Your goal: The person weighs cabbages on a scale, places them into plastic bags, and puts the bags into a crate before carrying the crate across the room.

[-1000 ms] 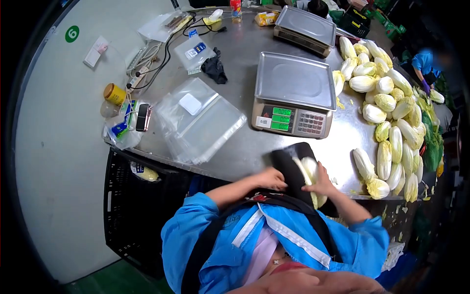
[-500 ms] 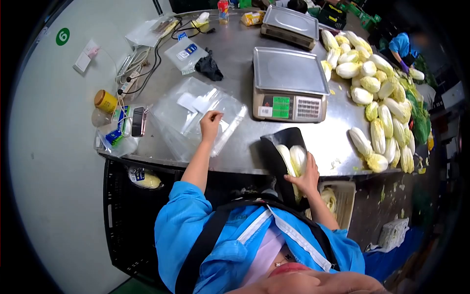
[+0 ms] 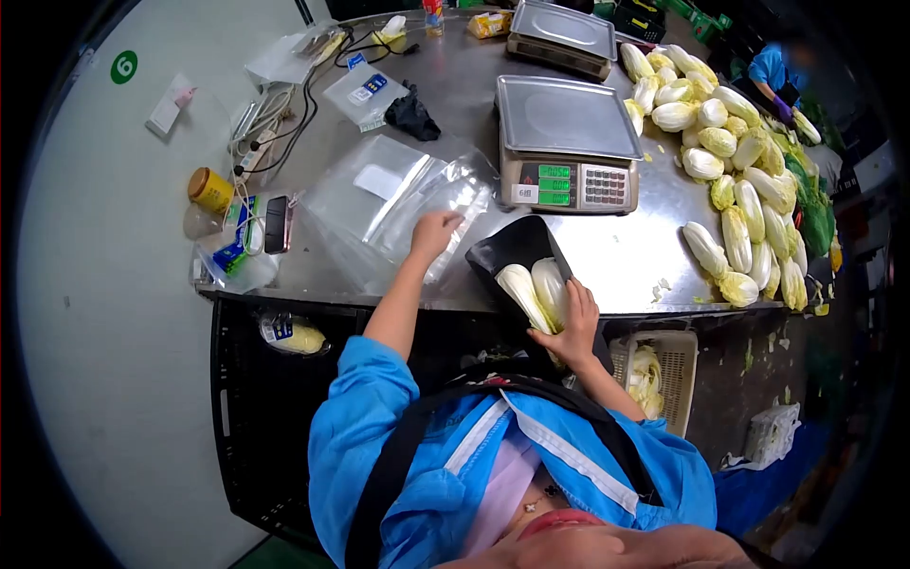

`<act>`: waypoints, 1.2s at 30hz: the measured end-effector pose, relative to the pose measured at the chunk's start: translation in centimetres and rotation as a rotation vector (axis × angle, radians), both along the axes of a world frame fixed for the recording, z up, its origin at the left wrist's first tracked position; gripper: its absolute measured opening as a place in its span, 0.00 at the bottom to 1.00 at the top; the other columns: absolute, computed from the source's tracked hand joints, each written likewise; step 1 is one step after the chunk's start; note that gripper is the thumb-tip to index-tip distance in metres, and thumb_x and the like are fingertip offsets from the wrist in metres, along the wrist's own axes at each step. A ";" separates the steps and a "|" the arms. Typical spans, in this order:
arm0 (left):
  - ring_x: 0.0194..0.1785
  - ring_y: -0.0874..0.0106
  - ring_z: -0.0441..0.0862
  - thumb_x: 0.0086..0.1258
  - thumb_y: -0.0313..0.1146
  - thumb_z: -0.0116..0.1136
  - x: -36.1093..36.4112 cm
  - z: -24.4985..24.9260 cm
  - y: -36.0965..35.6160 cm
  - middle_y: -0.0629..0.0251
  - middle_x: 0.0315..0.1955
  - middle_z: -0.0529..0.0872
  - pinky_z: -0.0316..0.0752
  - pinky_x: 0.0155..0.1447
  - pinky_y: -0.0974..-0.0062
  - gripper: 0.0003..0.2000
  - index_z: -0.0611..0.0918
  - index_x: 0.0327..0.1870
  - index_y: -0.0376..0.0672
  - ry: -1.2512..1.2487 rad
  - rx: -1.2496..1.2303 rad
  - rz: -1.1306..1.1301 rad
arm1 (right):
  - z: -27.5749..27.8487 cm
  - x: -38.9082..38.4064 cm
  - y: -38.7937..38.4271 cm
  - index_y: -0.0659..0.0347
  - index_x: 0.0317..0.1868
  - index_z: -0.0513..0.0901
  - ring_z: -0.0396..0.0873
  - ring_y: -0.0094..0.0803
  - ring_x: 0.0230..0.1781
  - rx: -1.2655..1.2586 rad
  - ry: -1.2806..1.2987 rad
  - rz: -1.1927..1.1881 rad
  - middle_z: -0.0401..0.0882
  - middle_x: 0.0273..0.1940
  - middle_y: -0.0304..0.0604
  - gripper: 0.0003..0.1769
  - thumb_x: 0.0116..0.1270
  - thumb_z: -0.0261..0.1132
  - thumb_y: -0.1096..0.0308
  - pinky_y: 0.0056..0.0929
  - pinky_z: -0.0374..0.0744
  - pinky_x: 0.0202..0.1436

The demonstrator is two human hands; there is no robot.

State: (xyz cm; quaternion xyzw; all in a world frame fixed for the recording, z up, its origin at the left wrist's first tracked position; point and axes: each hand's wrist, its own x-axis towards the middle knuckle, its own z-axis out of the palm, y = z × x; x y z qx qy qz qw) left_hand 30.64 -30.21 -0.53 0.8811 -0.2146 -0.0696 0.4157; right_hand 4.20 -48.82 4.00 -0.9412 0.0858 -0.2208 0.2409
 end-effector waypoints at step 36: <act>0.54 0.66 0.72 0.59 0.65 0.44 -7.3 -7.8 1.7 0.62 0.54 0.73 0.67 0.57 0.68 0.37 0.67 0.60 0.43 1.070 -0.938 0.254 | -3.7 10.6 -1.7 0.66 0.61 0.62 0.73 0.35 0.50 0.887 0.421 0.128 0.73 0.51 0.49 0.39 0.54 0.66 0.53 0.34 0.70 0.54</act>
